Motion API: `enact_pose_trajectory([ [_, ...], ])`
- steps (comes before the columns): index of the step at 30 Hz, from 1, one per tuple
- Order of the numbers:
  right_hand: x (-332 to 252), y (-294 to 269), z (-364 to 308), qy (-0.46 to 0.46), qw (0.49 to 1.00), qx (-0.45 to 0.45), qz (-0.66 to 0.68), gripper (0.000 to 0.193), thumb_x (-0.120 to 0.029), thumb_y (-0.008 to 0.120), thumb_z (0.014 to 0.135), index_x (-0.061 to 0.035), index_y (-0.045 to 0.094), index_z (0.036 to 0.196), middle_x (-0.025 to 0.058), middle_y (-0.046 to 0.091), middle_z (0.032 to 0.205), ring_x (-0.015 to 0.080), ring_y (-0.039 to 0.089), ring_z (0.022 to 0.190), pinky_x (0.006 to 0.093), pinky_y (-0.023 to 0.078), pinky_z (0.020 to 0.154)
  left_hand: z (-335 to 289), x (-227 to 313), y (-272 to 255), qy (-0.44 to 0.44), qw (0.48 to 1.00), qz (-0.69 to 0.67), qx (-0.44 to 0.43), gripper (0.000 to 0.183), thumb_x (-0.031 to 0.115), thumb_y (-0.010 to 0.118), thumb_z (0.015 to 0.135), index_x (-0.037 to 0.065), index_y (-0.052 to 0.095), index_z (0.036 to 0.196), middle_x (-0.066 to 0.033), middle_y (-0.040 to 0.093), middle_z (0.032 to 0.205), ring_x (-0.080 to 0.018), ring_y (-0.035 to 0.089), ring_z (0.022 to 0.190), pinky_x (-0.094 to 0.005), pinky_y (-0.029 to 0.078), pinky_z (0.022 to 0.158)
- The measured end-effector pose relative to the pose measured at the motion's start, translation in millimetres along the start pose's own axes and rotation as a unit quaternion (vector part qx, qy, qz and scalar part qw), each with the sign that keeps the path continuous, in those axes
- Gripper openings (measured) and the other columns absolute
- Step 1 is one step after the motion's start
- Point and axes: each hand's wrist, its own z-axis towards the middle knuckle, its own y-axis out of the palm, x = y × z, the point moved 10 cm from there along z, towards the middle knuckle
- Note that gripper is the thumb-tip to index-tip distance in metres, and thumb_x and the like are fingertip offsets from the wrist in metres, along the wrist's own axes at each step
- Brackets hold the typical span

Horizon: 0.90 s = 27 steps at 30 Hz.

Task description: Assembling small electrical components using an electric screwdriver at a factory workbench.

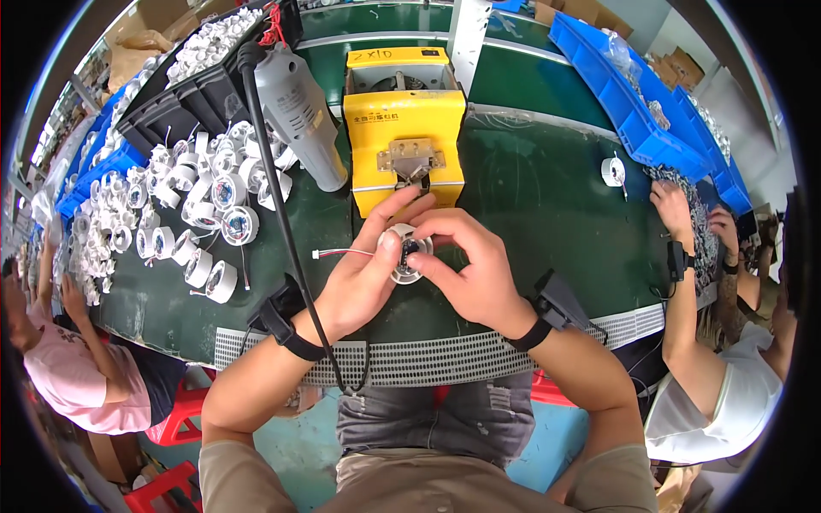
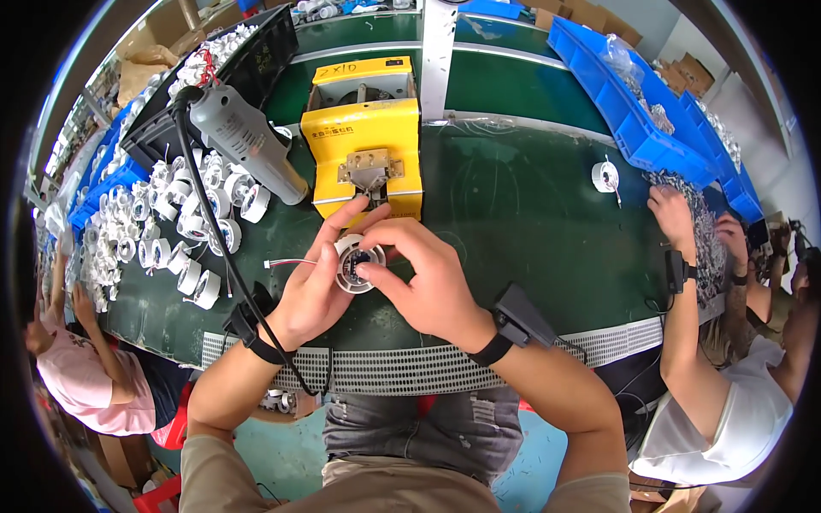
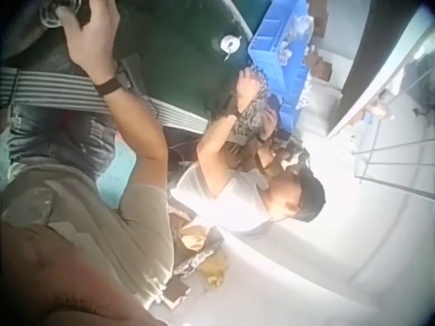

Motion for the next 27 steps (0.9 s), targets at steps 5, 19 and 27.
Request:
enact_pose_trajectory([
  [5,31.2,10.2,-7.3,0.147,0.972,-0.034,0.183,0.033,0.002,0.068,0.082,0.0007,0.054,0.111,0.0081,0.060,0.105,0.0141,0.061,0.096,0.0287,0.050,0.083,0.9,-1.4,-10.1,-0.015,0.998,0.054,0.017,0.059,0.038,0.044,0.100,0.009,0.023,0.147,-0.0136,0.041,0.140,-0.0195,0.046,0.122,-0.0344,0.039,0.102],
  [19,-17.3,26.4,74.7,-0.022,0.996,0.061,-0.055,0.063,-0.013,0.074,0.078,-0.0009,0.044,0.131,0.0149,0.063,0.112,0.0224,0.064,0.097,0.0338,0.051,0.085,2.0,-22.5,-35.7,-0.139,0.986,0.091,0.031,0.038,0.004,0.046,0.095,-0.001,0.044,0.133,-0.0107,0.056,0.121,-0.0198,0.060,0.104,-0.0366,0.057,0.084],
  [27,-26.0,52.7,102.3,-0.044,0.995,0.085,0.039,0.067,-0.015,0.068,0.082,0.0008,0.031,0.136,0.0156,0.063,0.098,0.0254,0.065,0.086,0.0370,0.052,0.074,3.0,-23.8,-36.8,-0.144,0.983,0.104,0.053,0.032,0.004,0.042,0.096,-0.006,0.049,0.126,-0.0146,0.055,0.123,-0.0236,0.059,0.108,-0.0379,0.056,0.086],
])
